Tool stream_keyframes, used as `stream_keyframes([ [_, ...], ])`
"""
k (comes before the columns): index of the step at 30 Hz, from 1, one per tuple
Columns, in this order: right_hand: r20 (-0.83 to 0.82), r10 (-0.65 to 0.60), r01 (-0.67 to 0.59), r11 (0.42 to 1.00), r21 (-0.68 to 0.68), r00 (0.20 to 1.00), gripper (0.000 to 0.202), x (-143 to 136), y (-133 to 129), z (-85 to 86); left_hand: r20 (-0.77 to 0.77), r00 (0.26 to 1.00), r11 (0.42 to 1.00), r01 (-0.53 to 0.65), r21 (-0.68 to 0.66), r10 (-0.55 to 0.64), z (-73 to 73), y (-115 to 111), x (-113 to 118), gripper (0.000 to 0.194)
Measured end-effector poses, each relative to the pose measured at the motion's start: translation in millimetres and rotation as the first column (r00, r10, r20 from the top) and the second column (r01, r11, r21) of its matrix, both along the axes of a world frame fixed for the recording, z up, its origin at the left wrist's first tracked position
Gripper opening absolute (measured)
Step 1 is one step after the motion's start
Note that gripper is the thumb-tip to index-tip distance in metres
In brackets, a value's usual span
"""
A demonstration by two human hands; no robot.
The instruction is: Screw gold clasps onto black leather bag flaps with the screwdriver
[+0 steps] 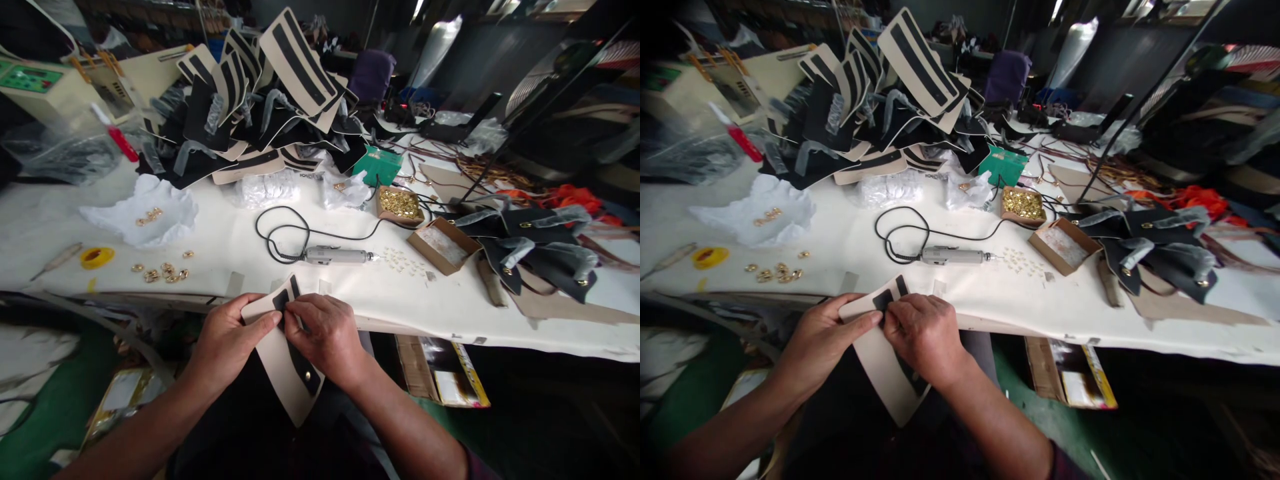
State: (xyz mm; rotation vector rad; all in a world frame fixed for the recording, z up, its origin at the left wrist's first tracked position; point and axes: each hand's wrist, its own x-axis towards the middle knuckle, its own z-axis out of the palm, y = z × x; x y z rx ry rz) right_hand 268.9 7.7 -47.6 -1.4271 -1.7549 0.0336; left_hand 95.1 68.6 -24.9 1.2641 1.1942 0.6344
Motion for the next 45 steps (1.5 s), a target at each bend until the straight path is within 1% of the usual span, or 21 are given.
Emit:
stream_keyframes([
  [4,0.058,0.063,-0.054,0.989,-0.138,0.996,0.015,5,-1,5.1,-0.033,0.999,0.999,0.043,0.008,-0.043,-0.9,-2,-1,0.044],
  [6,0.1,0.078,-0.061,0.985,-0.164,0.992,0.016,7,0,6.8,-0.053,0.997,0.998,0.049,0.027,-0.048,-0.2,-3,0,0.043],
  [9,0.139,0.026,-0.01,0.994,-0.108,0.99,0.016,7,0,4.3,-0.076,0.997,0.998,0.028,0.054,-0.024,2.0,-4,4,0.041],
  [12,0.113,-0.047,0.051,0.998,-0.034,0.992,0.015,6,0,-2.0,-0.06,0.998,0.998,0.013,0.057,-0.009,1.5,-4,7,0.041],
  [14,0.042,-0.076,0.078,0.997,-0.024,0.996,0.014,4,-1,-4.8,-0.028,1.0,0.999,-0.008,0.038,0.009,-2.1,-4,7,0.042],
  [17,-0.156,-0.092,0.078,0.992,-0.095,0.983,0.016,2,-2,-3.1,0.037,0.998,0.999,-0.042,-0.025,0.043,-10.1,-4,5,0.045],
  [19,-0.315,-0.127,0.072,0.981,-0.179,0.941,0.015,5,-1,0.6,0.086,0.994,0.996,-0.057,-0.075,0.063,-14.6,-3,3,0.047],
  [21,-0.444,-0.192,0.07,0.959,-0.276,0.875,0.015,16,1,3.4,0.131,0.988,0.991,-0.064,-0.115,0.079,-17.2,-2,3,0.05],
  [23,-0.511,-0.28,0.092,0.928,-0.362,0.813,0.016,35,4,2.9,0.164,0.983,0.99,-0.062,-0.128,0.082,-17.9,0,2,0.051],
  [24,-0.509,-0.329,0.116,0.907,-0.405,0.796,0.016,47,5,1.3,0.176,0.981,0.991,-0.056,-0.125,0.078,-17.9,0,2,0.051],
  [26,-0.407,-0.419,0.193,0.85,-0.49,0.812,0.017,73,6,-3.7,0.189,0.98,0.993,-0.047,-0.109,0.067,-17.6,1,1,0.048],
  [28,-0.167,-0.462,0.3,0.77,-0.563,0.871,0.016,95,6,-9.4,0.188,0.981,0.994,-0.04,-0.097,0.057,-17.3,2,-1,0.045],
  [30,0.114,-0.436,0.412,0.689,-0.597,0.893,0.015,111,6,-14.4,0.164,0.986,0.996,-0.028,-0.083,0.042,-16.6,3,-4,0.044],
  [32,0.273,-0.396,0.476,0.632,-0.611,0.877,0.015,119,4,-18.5,0.121,0.992,0.998,-0.017,-0.061,0.024,-14.7,4,-9,0.045],
  [34,0.282,-0.39,0.476,0.613,-0.631,0.877,0.015,123,2,-22.1,0.065,0.998,1.0,0.001,-0.03,0.001,-11.5,5,-14,0.047],
  [37,0.163,-0.421,0.418,0.633,-0.652,0.892,0.016,126,-1,-26.3,-0.027,0.998,0.998,0.061,0.012,-0.06,-5.6,6,-21,0.051],
  [39,0.083,-0.435,0.378,0.654,-0.656,0.897,0.017,129,-2,-27.7,-0.089,0.989,0.99,0.123,0.074,-0.117,-1.8,6,-25,0.05],
  [41,0.003,-0.44,0.334,0.676,-0.657,0.898,0.019,134,-3,-27.2,-0.174,0.972,0.956,0.193,0.223,-0.156,2.1,5,-28,0.042],
  [42,-0.039,-0.444,0.311,0.684,-0.66,0.895,0.021,137,-3,-26.0,-0.216,0.962,0.917,0.23,0.327,-0.164,4.2,4,-29,0.036],
  [43,-0.084,-0.455,0.293,0.693,-0.659,0.886,0.023,139,-5,-23.8,-0.25,0.953,0.858,0.268,0.438,-0.17,6.7,3,-30,0.028],
  [45,-0.178,-0.492,0.279,0.715,-0.64,0.852,0.027,139,-12,-16.3,-0.275,0.94,0.697,0.336,0.634,-0.203,12.4,0,-30,0.013],
])
